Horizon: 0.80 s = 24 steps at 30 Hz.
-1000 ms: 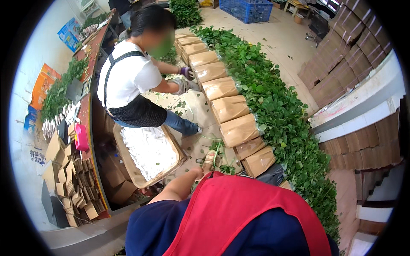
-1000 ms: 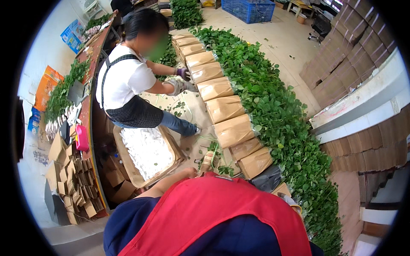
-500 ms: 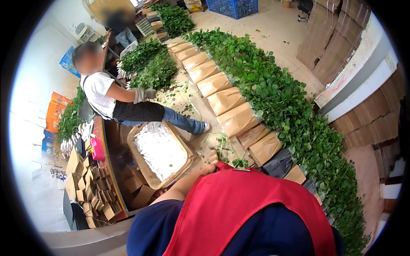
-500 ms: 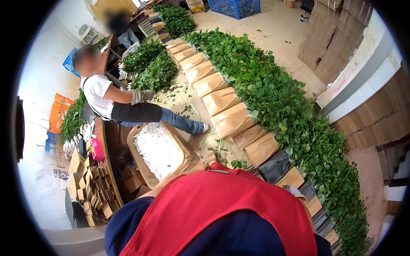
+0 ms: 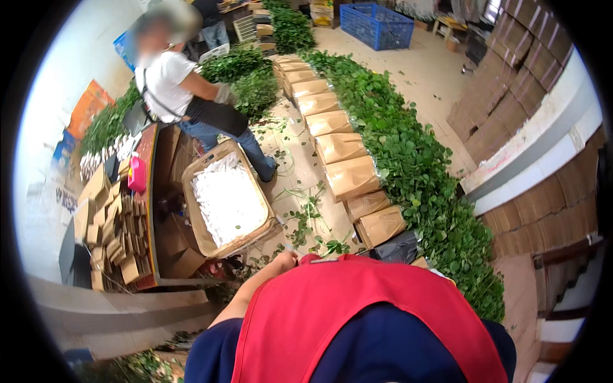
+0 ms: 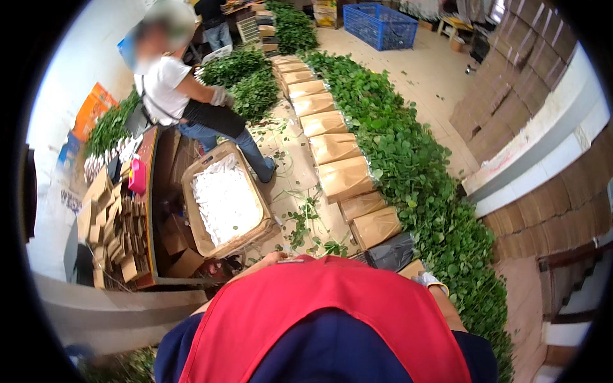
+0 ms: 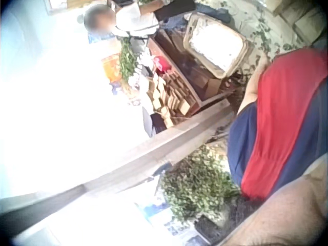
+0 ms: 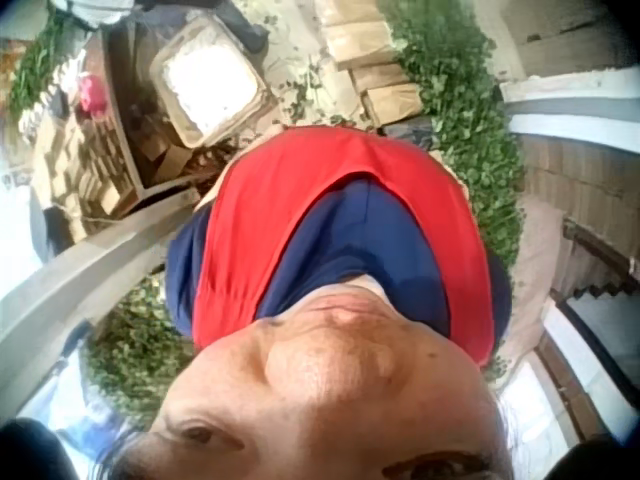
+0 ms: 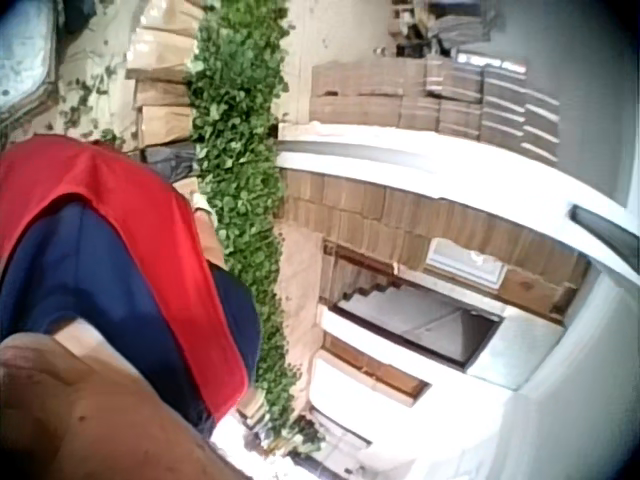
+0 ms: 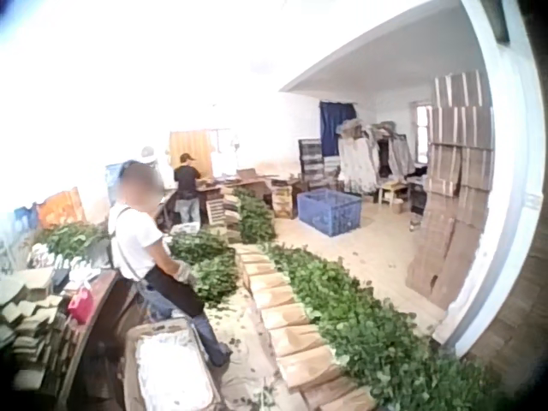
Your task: The person arranges pink roses with green leaves into a cardboard packaging tray. They place the flowers one by one into the slots of the tray, ensuring the stems are aligned and the blooms are protected by white foam tips. The person works continuously to fill the tray with the flowers.
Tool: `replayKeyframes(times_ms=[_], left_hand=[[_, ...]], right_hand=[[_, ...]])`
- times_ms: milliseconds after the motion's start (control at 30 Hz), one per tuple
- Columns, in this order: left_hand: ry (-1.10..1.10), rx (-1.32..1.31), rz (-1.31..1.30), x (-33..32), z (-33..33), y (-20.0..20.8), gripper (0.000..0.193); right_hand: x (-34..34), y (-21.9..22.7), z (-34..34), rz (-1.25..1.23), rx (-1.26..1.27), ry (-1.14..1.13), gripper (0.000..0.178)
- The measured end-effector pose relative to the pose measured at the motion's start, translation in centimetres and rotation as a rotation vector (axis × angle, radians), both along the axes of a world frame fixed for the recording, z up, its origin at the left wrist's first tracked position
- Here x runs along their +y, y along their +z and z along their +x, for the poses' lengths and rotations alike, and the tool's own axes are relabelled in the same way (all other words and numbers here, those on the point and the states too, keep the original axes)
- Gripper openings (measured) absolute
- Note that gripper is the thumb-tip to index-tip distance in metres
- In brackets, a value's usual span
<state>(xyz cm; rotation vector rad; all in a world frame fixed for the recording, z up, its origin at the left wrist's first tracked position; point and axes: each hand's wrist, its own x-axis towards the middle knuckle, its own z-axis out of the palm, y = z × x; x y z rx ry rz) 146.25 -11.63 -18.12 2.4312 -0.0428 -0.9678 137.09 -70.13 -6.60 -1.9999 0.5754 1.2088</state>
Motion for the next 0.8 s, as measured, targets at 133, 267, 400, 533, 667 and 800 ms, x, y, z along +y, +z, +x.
replayKeyframes(times_ms=[133, 267, 400, 533, 667, 800], left_hand=[[0.262, 0.039, 0.024, 0.5, -9.5, -0.2, 0.042], [0.464, 0.212, -0.037, -0.1, -25.2, -2.9, 0.039], [0.534, 0.335, -0.020, 0.6, -40.4, -1.8, 0.037], [0.763, 0.408, 0.002, -1.7, -56.7, 0.4, 0.036], [0.987, 0.342, -0.053, -9.5, -65.6, 0.8, 0.034], [1.262, 0.299, -0.091, -23.7, -77.3, 1.4, 0.034]], right_hand=[[2.8, 5.5, 2.2, -0.020, 0.080, 0.050, 0.071], [9.6, 12.0, 3.1, -0.062, 0.175, 0.069, 0.073], [6.5, -1.0, 2.2, 0.091, 0.136, 0.301, 0.049], [16.6, 3.4, -1.3, -0.021, -0.042, 0.944, 0.033], [18.6, -3.6, -3.8, -0.069, -0.510, 1.700, 0.038], [24.0, -7.9, -8.1, -0.173, -0.329, 1.742, 0.039]])
